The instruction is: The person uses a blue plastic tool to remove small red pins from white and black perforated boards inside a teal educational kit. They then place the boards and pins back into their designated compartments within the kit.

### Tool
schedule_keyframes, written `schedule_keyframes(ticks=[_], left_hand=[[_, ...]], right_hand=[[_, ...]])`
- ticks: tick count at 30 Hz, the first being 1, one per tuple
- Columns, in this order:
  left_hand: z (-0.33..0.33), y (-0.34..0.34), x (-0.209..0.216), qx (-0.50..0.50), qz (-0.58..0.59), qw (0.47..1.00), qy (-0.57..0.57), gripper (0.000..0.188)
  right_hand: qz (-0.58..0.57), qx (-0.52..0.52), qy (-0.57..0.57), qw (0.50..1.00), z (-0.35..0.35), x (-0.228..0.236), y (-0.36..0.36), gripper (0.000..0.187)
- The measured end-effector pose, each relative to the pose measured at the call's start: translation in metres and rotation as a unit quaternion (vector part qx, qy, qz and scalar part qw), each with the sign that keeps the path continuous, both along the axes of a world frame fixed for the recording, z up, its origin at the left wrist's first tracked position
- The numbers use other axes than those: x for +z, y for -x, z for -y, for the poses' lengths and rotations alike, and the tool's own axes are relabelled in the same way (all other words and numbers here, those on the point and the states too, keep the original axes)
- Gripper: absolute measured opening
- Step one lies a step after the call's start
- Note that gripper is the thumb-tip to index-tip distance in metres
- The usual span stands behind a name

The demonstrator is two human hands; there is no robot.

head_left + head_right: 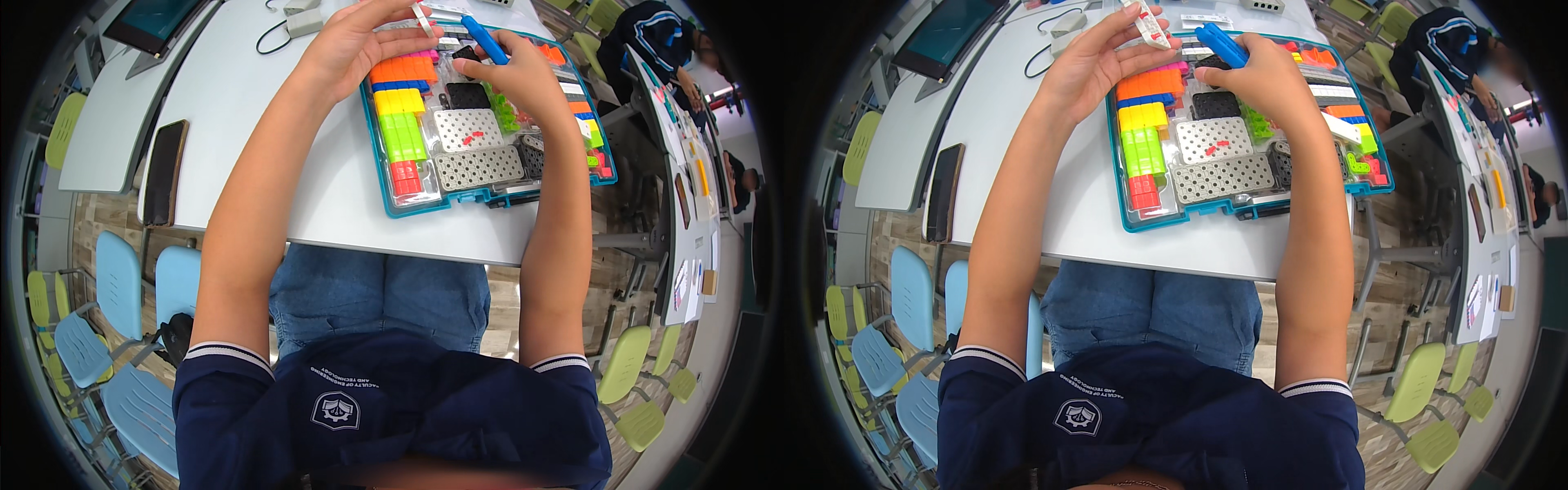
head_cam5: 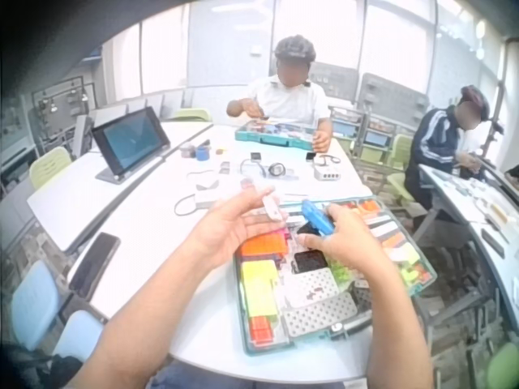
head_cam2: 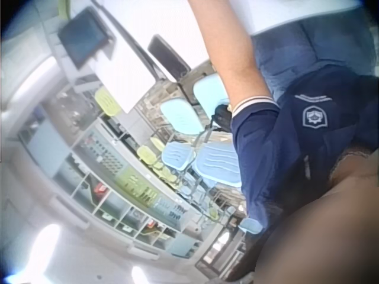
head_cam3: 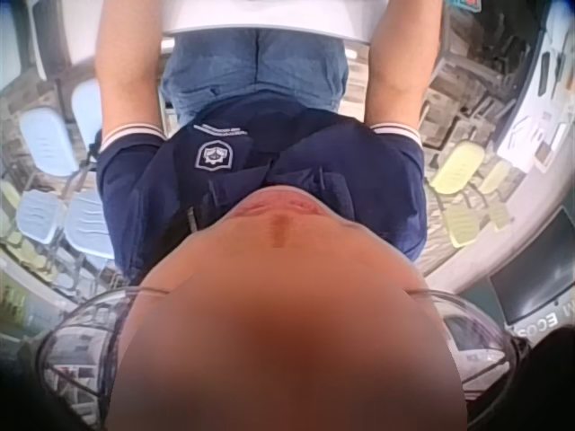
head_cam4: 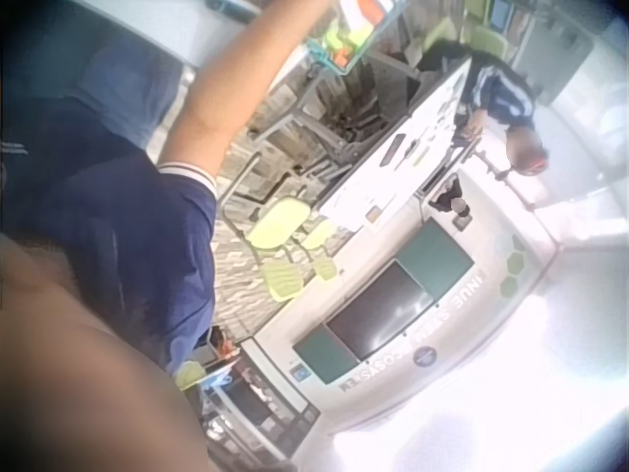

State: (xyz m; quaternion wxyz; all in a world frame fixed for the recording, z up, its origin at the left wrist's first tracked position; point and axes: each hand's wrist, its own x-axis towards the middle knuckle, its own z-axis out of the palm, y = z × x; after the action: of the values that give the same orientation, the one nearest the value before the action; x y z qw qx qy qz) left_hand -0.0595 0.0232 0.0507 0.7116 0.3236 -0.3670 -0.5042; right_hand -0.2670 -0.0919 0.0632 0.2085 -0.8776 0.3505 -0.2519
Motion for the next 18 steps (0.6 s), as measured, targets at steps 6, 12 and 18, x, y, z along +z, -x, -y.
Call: schedule_keyframes(ticks=[6,12,18], left_hand=[[0.002,-0.001,-0.003,-0.005,0.055,0.998,0.002,0.056],[0.000,0.012,-0.001,-0.012,0.162,0.987,-0.017,0.048],[-0.004,0.031,-0.003,-0.014,0.214,0.976,-0.027,0.048]], right_hand=[[0.193,0.032,-0.136,0.971,0.001,0.015,0.000,0.046],[0.588,0.278,-0.396,0.648,-0.009,0.033,0.003,0.049],[0.614,0.282,-0.425,0.602,-0.008,0.031,-0.004,0.047]])
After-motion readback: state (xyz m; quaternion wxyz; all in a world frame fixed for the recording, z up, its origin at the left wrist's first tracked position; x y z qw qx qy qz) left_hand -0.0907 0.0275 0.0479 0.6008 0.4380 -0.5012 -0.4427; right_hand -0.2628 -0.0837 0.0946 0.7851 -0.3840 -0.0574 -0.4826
